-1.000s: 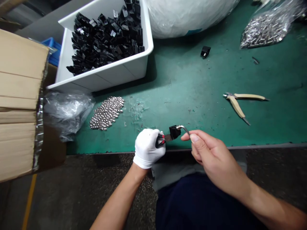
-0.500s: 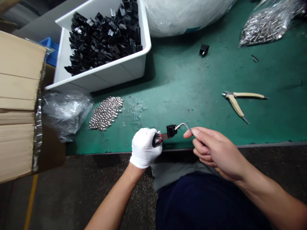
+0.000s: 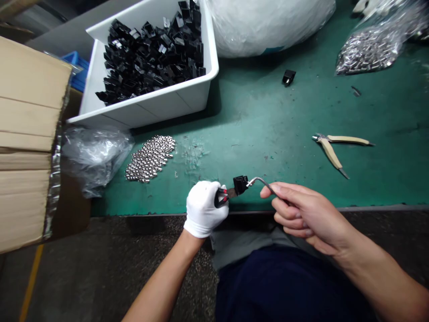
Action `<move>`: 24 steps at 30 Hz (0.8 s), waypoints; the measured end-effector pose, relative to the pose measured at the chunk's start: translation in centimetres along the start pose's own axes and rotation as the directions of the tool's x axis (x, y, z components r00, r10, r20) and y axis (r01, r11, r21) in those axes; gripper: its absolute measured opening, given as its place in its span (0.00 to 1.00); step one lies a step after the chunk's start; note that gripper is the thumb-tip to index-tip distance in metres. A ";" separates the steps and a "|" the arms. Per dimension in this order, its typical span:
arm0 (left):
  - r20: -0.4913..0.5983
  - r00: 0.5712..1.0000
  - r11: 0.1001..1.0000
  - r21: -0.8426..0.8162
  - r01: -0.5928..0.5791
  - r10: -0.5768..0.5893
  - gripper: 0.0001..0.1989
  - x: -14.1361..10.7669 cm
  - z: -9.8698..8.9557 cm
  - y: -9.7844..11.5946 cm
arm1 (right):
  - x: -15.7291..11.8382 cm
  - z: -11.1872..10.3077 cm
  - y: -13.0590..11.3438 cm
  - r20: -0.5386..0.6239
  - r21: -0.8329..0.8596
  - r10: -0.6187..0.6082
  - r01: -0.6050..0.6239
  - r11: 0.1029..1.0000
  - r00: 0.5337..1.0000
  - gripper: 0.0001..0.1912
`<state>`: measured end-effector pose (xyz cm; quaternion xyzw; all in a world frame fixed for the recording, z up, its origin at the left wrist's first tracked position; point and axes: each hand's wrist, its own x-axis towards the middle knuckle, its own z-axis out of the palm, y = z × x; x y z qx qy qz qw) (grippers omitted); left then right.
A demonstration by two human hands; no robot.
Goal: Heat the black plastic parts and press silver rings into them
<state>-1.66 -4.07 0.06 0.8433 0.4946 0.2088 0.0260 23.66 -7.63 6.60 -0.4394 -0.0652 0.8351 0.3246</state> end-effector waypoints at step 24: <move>-0.314 0.754 0.817 -0.234 0.527 -0.577 0.11 -7.7 -3.3 -2.2 | 13.1 12.1 -0.6 0.108 -0.436 0.140 -0.080 0.896 0.984 0.08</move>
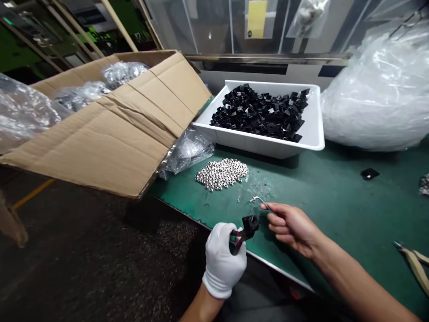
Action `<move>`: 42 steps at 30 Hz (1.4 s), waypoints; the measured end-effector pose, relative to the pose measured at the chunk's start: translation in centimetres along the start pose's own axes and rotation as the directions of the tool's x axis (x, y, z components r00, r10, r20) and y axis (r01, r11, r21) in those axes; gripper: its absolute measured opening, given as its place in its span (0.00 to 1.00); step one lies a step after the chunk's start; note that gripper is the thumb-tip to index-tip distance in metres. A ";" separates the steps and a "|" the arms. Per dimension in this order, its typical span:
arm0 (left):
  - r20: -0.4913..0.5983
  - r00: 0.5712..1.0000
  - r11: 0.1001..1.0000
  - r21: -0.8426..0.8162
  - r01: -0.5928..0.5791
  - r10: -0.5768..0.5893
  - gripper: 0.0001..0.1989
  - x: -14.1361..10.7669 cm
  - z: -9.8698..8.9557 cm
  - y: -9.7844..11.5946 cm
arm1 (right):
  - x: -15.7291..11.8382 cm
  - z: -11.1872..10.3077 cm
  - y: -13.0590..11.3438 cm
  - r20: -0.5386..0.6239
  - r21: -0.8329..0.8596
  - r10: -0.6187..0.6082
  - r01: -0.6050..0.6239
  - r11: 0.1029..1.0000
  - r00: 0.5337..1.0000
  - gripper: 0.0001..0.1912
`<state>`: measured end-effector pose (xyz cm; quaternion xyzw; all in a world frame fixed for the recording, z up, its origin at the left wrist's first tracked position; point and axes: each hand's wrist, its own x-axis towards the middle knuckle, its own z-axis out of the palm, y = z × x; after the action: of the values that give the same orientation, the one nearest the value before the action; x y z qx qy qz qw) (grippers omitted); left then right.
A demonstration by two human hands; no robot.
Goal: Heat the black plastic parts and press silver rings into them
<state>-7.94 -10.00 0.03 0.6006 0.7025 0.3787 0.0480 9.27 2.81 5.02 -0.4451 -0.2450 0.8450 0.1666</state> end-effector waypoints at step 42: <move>0.153 0.977 0.971 -0.167 0.172 -0.147 0.03 0.7 -1.2 0.5 | -1.1 1.8 -1.1 0.335 -0.448 -0.436 0.548 0.707 0.835 0.24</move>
<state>-8.35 -9.98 1.44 0.5604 0.7066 0.3923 0.1812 8.43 2.68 7.23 -0.3018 -0.5925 0.7098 0.2324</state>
